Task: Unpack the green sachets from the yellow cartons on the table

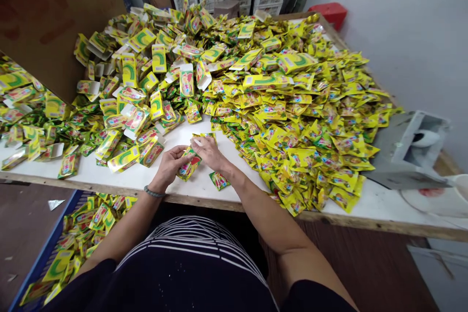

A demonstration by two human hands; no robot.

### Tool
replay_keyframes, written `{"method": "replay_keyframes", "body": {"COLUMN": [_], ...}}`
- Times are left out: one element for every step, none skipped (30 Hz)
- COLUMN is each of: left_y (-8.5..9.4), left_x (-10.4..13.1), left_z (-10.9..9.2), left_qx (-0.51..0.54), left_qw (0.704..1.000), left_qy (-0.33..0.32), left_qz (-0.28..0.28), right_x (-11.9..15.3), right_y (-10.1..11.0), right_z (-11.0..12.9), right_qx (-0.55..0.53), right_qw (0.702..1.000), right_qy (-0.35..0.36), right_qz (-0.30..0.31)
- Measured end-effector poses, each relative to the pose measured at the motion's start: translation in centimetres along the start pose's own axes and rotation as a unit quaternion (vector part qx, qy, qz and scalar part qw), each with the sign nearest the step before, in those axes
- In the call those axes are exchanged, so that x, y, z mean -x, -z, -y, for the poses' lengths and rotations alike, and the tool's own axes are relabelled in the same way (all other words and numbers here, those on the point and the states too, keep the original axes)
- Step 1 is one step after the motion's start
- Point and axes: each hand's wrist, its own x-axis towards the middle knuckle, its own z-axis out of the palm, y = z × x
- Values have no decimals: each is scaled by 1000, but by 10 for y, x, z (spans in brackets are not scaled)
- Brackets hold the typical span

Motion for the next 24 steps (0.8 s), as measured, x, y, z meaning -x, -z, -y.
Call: {"method": "replay_keyframes", "body": {"left_y": [-1,-2,-2,-2,-2,-2,-2,-1,0,2,3,4,5,6,6,6,6,6,5,5,5,4,4,3], "left_x": [0,0,0,0,1,1,2,3,4,5,5,6,6,6,6,6,6,6,5,5,5,5,5,5], "left_z": [-1,-2,-3,-4,-5,-5,-4,-4,-3,-2,-1,-1,-1,-1,-1,-1,-1,-1,-1,0,1,1,2,2], "left_qx": [4,8,11,13,13,13,11,9,7,7,5,4,2,1,1,4,10,15,19,20,18,14,10,6], "left_qw": [1000,998,996,994,992,992,992,993,994,995,996,997,997,997,997,997,997,997,996,996,995,995,994,994], "left_qy": [-15,-34,-54,-71,-85,-95,-99,-99,-95,-90,-83,-77,-72,-70,-70,-71,-73,-74,-75,-75,-76,-79,-81,-83], "left_qz": [-21,-45,-68,-83,-89,-87,-77,-63,-49,-38,-29,-22,-17,-14,-12,-13,-18,-29,-42,-54,-63,-67,-68,-66], "right_x": [0,0,-1,0,0,0,1,1,2,2,3,3,4,4,4,5,5,6,6,6,6,5,4,3], "right_y": [1,2,1,1,-1,-4,-6,-9,-11,-13,-14,-14,-14,-13,-12,-11,-9,-8,-7,-7,-7,-8,-9,-11], "right_z": [1,1,1,1,2,2,2,3,3,3,3,4,4,5,6,7,8,9,10,11,11,11,10,9], "right_qx": [-7,-17,-33,-52,-70,-83,-88,-82,-69,-49,-32,-24,-27,-38,-47,-52,-53,-50,-47,-48,-52,-55,-55,-52], "right_qw": [1000,998,997,996,996,996,996,996,997,998,999,999,999,999,999,999,999,999,999,998,998,998,998,998], "right_qy": [10,19,24,22,17,12,11,14,19,26,30,30,25,17,10,7,9,15,23,28,29,23,12,-3], "right_qz": [-25,-51,-68,-69,-55,-33,-10,7,15,18,18,17,14,9,3,-3,-6,-4,0,4,5,1,-9,-22]}}
